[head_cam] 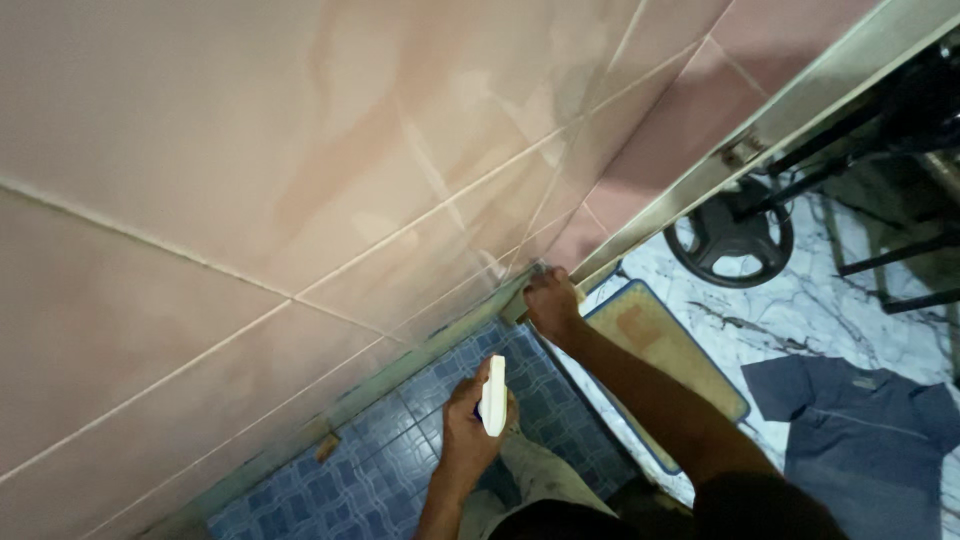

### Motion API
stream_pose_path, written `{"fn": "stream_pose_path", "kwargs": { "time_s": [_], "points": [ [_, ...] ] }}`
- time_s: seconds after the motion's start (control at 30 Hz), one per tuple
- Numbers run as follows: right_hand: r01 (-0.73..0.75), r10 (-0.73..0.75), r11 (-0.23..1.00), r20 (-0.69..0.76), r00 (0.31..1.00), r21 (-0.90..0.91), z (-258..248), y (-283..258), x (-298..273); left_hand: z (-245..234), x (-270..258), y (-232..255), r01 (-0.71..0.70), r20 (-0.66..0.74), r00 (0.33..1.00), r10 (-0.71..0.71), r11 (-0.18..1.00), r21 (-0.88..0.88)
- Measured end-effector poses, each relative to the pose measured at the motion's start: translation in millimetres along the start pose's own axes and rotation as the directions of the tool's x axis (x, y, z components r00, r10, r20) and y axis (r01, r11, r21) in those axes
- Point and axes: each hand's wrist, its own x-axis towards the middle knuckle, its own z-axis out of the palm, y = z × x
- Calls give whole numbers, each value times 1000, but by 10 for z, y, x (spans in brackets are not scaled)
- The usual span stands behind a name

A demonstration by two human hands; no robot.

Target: The person sprays a cleaning solution onto pink tiled walls and wipes the surface with a yellow cloth. The person repeatedly sprays and wipes different sections of the wall, focusing on grout lines and tile surfaces.

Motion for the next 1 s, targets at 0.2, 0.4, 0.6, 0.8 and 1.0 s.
{"fn": "stream_pose_path", "kwargs": {
  "time_s": [0.2,0.4,0.6,0.8,1.0],
  "points": [
    [-371,720,366,-8,694,853,195,-334,-428,-38,-158,-28,63,40,997,-64,998,23],
    [-292,889,-379,433,147,878,935,-446,-20,42,-85,-27,-12,78,997,8,998,55],
    [-535,982,191,-158,108,823,1848,-949,66,66,-47,-85,-1,37,999,0,1000,23],
    [484,832,-546,512,215,684,1895,-1276,-121,190,6,-157,-69,27,997,67,996,49],
    [-306,968,-106,168,185,946,1449,-788,36,290,189,-288,121,45,990,-132,974,190]
  ]
}}
